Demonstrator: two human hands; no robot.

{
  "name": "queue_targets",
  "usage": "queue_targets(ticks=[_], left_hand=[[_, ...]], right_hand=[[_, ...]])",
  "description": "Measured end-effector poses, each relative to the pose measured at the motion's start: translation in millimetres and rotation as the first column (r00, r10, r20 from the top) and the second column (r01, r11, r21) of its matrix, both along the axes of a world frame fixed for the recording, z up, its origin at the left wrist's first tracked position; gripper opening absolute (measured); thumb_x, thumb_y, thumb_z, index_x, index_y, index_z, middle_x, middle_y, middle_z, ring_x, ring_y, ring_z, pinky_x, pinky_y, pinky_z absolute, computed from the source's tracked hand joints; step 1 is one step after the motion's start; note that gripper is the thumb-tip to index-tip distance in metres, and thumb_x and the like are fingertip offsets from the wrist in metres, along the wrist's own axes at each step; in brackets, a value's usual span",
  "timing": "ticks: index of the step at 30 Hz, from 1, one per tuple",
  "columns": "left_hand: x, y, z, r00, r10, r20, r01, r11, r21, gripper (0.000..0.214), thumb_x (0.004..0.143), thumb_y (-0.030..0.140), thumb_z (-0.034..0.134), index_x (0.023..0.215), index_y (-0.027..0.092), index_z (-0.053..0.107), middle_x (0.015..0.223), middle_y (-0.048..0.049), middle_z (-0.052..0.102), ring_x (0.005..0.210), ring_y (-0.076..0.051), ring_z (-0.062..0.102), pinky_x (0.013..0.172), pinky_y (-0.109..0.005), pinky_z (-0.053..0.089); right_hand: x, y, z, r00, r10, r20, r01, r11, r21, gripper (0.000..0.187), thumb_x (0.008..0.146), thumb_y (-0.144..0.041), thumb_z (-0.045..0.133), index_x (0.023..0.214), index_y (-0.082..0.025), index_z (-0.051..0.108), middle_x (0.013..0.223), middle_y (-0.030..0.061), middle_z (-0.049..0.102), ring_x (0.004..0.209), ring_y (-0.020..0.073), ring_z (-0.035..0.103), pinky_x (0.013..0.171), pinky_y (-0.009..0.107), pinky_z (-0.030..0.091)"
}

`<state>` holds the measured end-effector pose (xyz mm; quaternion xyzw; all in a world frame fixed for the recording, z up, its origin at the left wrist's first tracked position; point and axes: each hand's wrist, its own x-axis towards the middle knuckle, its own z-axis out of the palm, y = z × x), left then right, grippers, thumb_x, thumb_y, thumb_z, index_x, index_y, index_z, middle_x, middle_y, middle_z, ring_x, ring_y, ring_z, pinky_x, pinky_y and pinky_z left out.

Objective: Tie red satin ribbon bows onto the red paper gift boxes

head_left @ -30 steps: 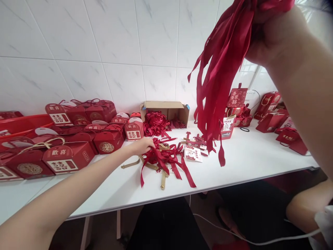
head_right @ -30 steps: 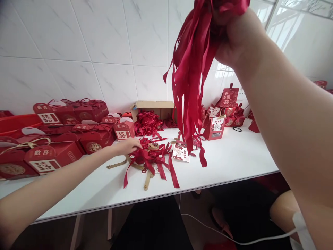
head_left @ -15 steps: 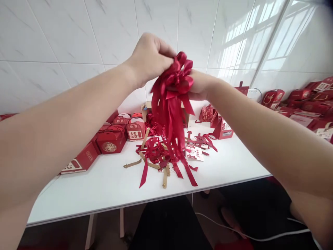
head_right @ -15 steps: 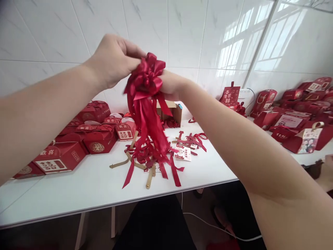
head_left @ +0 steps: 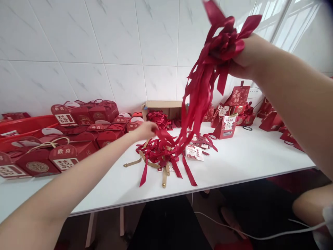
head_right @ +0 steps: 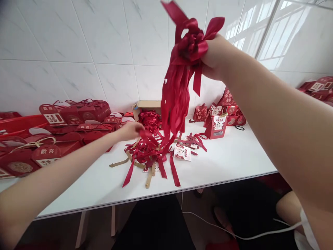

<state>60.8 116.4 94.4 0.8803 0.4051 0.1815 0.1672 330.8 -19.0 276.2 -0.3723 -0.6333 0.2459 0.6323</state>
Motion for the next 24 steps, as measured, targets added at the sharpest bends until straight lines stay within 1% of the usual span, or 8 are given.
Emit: queue_targets(ticks=[5, 8, 10, 13, 16, 20, 21, 24], left_hand=[[-10.1, 5.2, -66.7, 0.9, 0.003, -0.435, -0.067, 0.989, -0.132, 0.024, 0.089, 0.03, 0.058, 0.105, 0.012, 0.06, 0.102, -0.0063, 0.063, 0.087, -0.018, 0.063, 0.076, -0.036, 0.054], [-13.9, 8.5, -76.8, 0.858, 0.027, -0.513, -0.099, 0.989, -0.114, 0.026, 0.089, 0.03, 0.057, 0.109, 0.013, 0.059, 0.106, -0.0074, 0.062, 0.09, -0.018, 0.062, 0.078, -0.037, 0.054], [-16.8, 12.8, -66.9, 0.859, 0.06, -0.509, -0.114, 0.991, -0.075, 0.025, 0.09, 0.03, 0.057, 0.108, 0.014, 0.059, 0.106, -0.0075, 0.062, 0.091, -0.018, 0.062, 0.079, -0.037, 0.054], [-23.4, 21.5, -23.9, 0.897, 0.145, -0.417, -0.148, 0.989, 0.024, 0.024, 0.089, 0.031, 0.058, 0.103, 0.012, 0.061, 0.104, -0.006, 0.063, 0.093, -0.02, 0.062, 0.08, -0.038, 0.053], [-33.6, 28.1, 43.0, 0.935, 0.258, -0.243, -0.23, 0.963, 0.138, 0.017, 0.085, 0.021, 0.058, 0.098, 0.013, 0.066, 0.094, -0.0045, 0.066, 0.09, -0.02, 0.062, 0.08, -0.033, 0.051], [-40.8, 20.8, 127.0, 0.944, 0.329, -0.004, -0.32, 0.921, 0.221, 0.029, 0.083, 0.018, 0.053, 0.108, 0.006, 0.064, 0.081, -0.004, 0.064, 0.084, -0.018, 0.063, 0.079, -0.031, 0.048], [-38.5, 15.0, 142.1, 0.943, 0.311, 0.122, -0.331, 0.915, 0.23, 0.029, 0.081, 0.017, 0.057, 0.105, 0.001, 0.064, 0.077, -0.0041, 0.062, 0.082, -0.017, 0.063, 0.08, -0.034, 0.047], [-18.6, -11.1, 170.9, 0.942, 0.253, 0.222, -0.309, 0.911, 0.271, 0.025, 0.078, 0.014, 0.063, 0.097, -0.001, 0.066, 0.071, -0.0019, 0.057, 0.081, -0.013, 0.061, 0.085, -0.04, 0.045]], right_hand=[[14.2, -3.4, 2.1, 0.995, 0.042, 0.089, -0.043, 0.999, 0.015, 0.019, 0.066, 0.0, 0.062, 0.06, -0.018, 0.061, 0.069, -0.0008, 0.061, 0.073, 0.0115, 0.063, 0.075, 0.03, 0.054], [16.3, -3.1, -2.6, 0.995, 0.015, 0.1, -0.016, 1.0, 0.006, 0.019, 0.065, 0.001, 0.062, 0.063, -0.018, 0.063, 0.073, 0.0012, 0.061, 0.074, 0.0131, 0.063, 0.074, 0.03, 0.057], [16.2, -1.9, -5.5, 0.995, 0.02, 0.1, -0.021, 1.0, 0.001, 0.018, 0.064, 0.001, 0.061, 0.064, -0.018, 0.063, 0.074, 0.0019, 0.06, 0.074, 0.0132, 0.062, 0.074, 0.03, 0.057], [14.3, 0.2, -7.3, 0.993, 0.044, 0.107, -0.043, 0.999, -0.007, 0.015, 0.063, -0.004, 0.066, 0.063, -0.019, 0.062, 0.074, 0.0015, 0.061, 0.076, 0.0138, 0.063, 0.076, 0.032, 0.055], [9.1, 2.1, -6.4, 0.992, 0.06, 0.114, -0.062, 0.998, 0.02, 0.016, 0.065, -0.006, 0.067, 0.062, -0.021, 0.063, 0.074, -0.0011, 0.063, 0.079, 0.0125, 0.063, 0.081, 0.033, 0.053], [-5.8, 7.7, -6.2, 0.989, 0.071, 0.13, -0.072, 0.997, 0.01, 0.022, 0.07, -0.001, 0.058, 0.063, -0.021, 0.063, 0.07, -0.0048, 0.064, 0.078, 0.0081, 0.063, 0.081, 0.031, 0.051], [-11.6, 10.4, -7.3, 0.988, 0.081, 0.133, -0.082, 0.997, 0.002, 0.023, 0.07, 0.0, 0.056, 0.065, -0.021, 0.063, 0.07, -0.0053, 0.064, 0.078, 0.008, 0.063, 0.081, 0.031, 0.051], [-35.7, 21.3, -14.5, 0.974, 0.168, 0.152, -0.168, 0.986, -0.012, 0.02, 0.071, 0.0, 0.057, 0.067, -0.019, 0.061, 0.07, -0.0049, 0.063, 0.078, 0.0092, 0.063, 0.081, 0.031, 0.051]])
